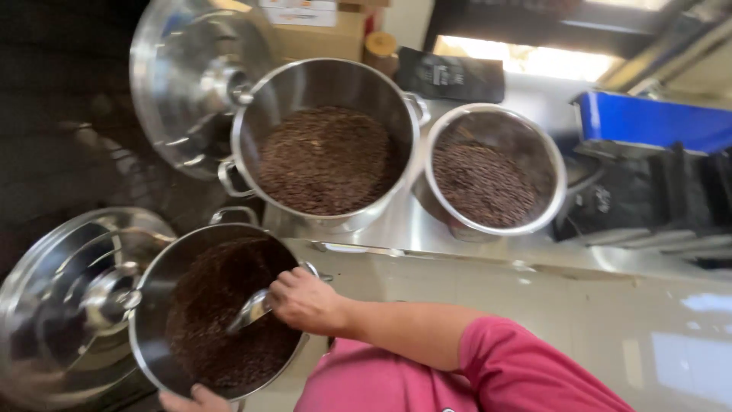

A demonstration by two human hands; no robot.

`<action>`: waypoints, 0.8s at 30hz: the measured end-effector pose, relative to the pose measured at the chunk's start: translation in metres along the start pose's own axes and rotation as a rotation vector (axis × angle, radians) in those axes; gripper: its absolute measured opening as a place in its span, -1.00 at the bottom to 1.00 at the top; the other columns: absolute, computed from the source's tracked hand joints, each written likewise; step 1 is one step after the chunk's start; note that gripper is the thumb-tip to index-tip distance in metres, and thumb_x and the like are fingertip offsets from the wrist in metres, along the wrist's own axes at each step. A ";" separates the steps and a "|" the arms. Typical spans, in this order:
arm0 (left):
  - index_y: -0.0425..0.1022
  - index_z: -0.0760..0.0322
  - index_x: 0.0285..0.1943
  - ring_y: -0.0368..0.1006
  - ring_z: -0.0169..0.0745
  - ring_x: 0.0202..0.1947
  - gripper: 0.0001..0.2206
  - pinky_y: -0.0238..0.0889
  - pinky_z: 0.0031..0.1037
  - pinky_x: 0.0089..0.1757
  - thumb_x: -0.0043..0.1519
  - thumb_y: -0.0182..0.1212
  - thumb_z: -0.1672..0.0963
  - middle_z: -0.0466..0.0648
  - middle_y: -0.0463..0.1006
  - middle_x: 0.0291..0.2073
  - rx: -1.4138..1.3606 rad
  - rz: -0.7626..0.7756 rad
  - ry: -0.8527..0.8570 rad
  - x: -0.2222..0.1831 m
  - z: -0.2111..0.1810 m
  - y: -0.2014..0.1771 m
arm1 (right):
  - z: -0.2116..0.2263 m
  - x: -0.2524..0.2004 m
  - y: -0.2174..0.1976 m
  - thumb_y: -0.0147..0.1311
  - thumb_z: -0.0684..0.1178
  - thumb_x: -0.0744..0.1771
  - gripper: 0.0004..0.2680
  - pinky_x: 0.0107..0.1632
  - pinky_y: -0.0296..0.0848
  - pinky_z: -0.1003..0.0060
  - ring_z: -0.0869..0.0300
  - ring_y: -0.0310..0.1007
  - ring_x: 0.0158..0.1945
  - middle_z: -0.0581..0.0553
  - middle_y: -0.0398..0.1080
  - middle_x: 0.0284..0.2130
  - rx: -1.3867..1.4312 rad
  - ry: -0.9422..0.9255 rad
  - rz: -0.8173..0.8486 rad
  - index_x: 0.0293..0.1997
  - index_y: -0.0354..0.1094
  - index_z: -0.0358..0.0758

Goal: Scooping roasted coffee beans from a large metal container into a smaller bowl using a metal scoop

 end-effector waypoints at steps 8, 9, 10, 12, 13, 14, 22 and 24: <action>-0.07 0.26 0.67 0.21 0.61 0.23 -0.30 0.02 0.14 0.13 0.37 0.12 0.03 0.46 0.27 0.35 0.248 0.240 -0.359 0.016 -0.006 -0.010 | -0.039 -0.041 -0.064 0.07 -0.18 0.27 -0.69 -0.16 0.45 0.00 -0.09 0.48 -0.18 -0.13 0.47 -0.17 0.372 0.432 0.067 0.12 0.48 -0.06; -0.12 0.20 0.70 0.10 0.50 0.38 -0.24 -0.10 0.10 0.27 0.34 0.14 0.00 0.42 0.15 0.45 0.304 0.265 -0.373 0.017 -0.002 -0.007 | -0.048 -0.057 -0.078 0.08 -0.16 0.28 -0.67 -0.11 0.53 0.01 -0.09 0.56 -0.10 -0.14 0.52 -0.05 0.499 0.627 0.079 0.17 0.47 0.00; -0.12 0.20 0.70 0.10 0.50 0.38 -0.24 -0.10 0.10 0.27 0.34 0.14 0.00 0.42 0.15 0.45 0.299 0.268 -0.371 0.016 -0.013 -0.017 | -0.050 -0.067 -0.098 0.08 -0.16 0.28 -0.67 -0.11 0.53 0.01 -0.09 0.56 -0.10 -0.14 0.52 -0.05 0.493 0.628 0.079 0.17 0.47 0.00; 0.02 0.53 0.64 0.17 0.60 0.30 -0.21 0.05 0.24 0.17 0.23 0.27 0.11 0.54 0.24 0.35 0.135 0.056 0.261 0.017 -0.062 -0.045 | -0.061 -0.096 -0.134 -0.01 -0.14 0.32 -0.70 -0.15 0.41 0.25 0.13 0.51 -0.27 0.02 0.55 -0.25 0.539 0.927 0.086 0.13 0.56 0.06; 0.02 0.53 0.64 0.17 0.60 0.30 -0.21 0.05 0.24 0.17 0.23 0.27 0.11 0.54 0.24 0.35 0.130 0.057 0.262 0.029 -0.089 -0.051 | -0.069 -0.123 -0.134 -0.01 -0.14 0.32 -0.70 -0.15 0.41 0.25 0.13 0.51 -0.27 0.02 0.55 -0.25 0.535 0.927 0.084 0.13 0.56 0.06; 0.07 0.57 0.59 0.21 0.55 0.32 -0.31 0.10 0.17 0.23 0.30 0.19 0.10 0.51 0.27 0.36 -0.038 0.061 0.500 0.036 -0.125 -0.059 | -0.080 -0.155 -0.137 0.03 -0.18 0.32 -0.72 -0.10 0.42 0.29 0.18 0.52 -0.23 0.01 0.57 -0.22 0.501 1.055 -0.040 0.09 0.58 0.00; 0.19 0.72 0.45 0.33 0.48 0.28 -0.49 0.21 0.00 0.29 0.44 0.10 0.12 0.48 0.36 0.25 -0.459 0.117 1.102 0.113 -0.388 -0.058 | -0.183 -0.287 -0.229 0.08 0.12 0.37 -0.73 0.13 0.36 0.11 -0.04 0.51 0.07 -0.17 0.57 -0.02 -0.083 1.575 -0.125 0.14 0.58 -0.01; 0.16 0.68 0.49 0.28 0.53 0.18 -0.41 0.14 0.12 0.21 0.36 0.27 0.16 0.50 0.36 0.19 -0.335 0.098 1.137 0.138 -0.440 -0.038 | -0.220 -0.309 -0.245 -0.08 0.12 0.40 -0.70 -0.05 0.49 -0.12 -0.24 0.53 0.01 -0.32 0.53 -0.05 -0.385 1.589 0.170 0.20 0.55 0.07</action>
Point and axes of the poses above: each hand's wrist, its own x-axis towards the middle knuckle, its own y-axis out of the palm, z = x × y, the point moved 4 cm from there along x, towards the middle knuckle
